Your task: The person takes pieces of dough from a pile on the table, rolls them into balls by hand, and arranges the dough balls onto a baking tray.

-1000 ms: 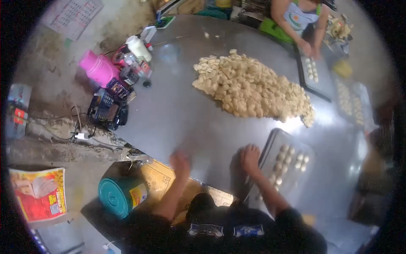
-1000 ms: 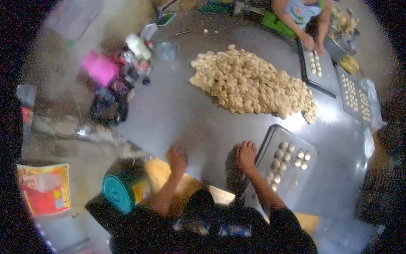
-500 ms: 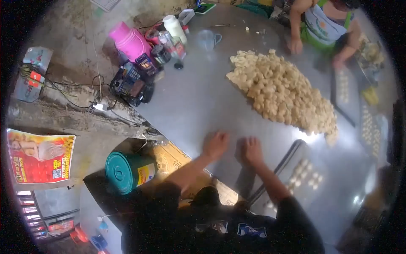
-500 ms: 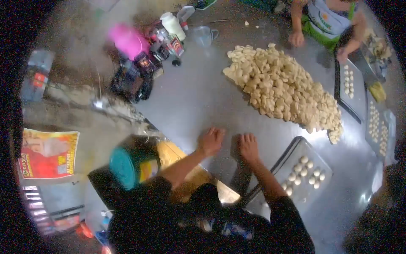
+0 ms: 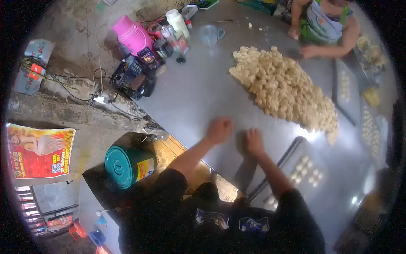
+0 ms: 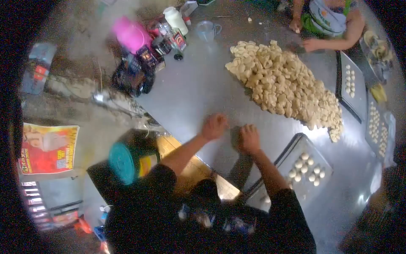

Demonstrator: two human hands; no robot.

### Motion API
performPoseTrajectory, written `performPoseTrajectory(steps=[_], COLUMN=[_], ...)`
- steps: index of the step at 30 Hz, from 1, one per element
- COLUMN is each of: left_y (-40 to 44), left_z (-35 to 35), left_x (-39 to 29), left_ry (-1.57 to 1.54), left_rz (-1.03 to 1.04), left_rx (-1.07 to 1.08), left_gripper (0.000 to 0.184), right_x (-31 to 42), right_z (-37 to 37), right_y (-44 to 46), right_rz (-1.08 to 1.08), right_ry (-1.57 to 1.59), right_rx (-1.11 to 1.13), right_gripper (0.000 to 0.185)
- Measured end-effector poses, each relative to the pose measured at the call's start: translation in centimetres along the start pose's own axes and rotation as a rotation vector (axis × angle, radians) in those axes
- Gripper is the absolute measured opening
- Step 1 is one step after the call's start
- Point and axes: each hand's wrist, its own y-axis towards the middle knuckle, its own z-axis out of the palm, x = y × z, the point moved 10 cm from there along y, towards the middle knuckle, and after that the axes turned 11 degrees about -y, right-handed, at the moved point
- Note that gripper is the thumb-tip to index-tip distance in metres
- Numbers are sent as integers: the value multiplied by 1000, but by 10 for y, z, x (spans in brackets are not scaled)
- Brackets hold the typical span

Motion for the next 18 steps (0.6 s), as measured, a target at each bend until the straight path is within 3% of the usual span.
performPoseTrajectory(steps=[2, 4, 5, 7, 9, 11, 13, 15, 16, 17, 18], left_y=[-2, -51, -79, -130, -97, -48, -2, -6, -8, -11, -21], left_z=[-28, -37, -23, -10, 20, 42, 2, -33, -43, -51, -58], left_x=[22, 25, 26, -30, 16, -21, -28, -44, -27, -13, -17], left_ry=[80, 34, 35, 871, -194, 438, 333, 440, 232, 33, 34], left_rz=[133, -153, -154, 439, -97, 441, 98, 243, 147, 50, 52], left_rx=[-122, 76, 76, -343, -79, -160, -52, -64, -44, -33, -16], left_gripper=[26, 15, 15, 22, 26, 29, 41, 51, 52, 53, 53], right_x=[-10, -14, -3, 8, 45, 48, 30, -2, -7, -11, -15], right_z=[-25, -48, -41, -4, 10, 30, 5, 13, 11, -4, -20], right_y=[-2, -37, -66, -87, -81, -19, 5, -4, -23, -33, -39], right_rz=[36, 225, 157, 89, -36, 18, -21, 45, 69, 96, 121], right_ry=[-27, 127, 70, 7, 26, 53, -91, 38, 42, 97, 150], right_rx=[-7, 277, 192, 102, 4, 351, 177, 267, 290, 181, 62], right_gripper=[28, 28, 27, 25, 37, 39, 37, 34, 34, 24, 15])
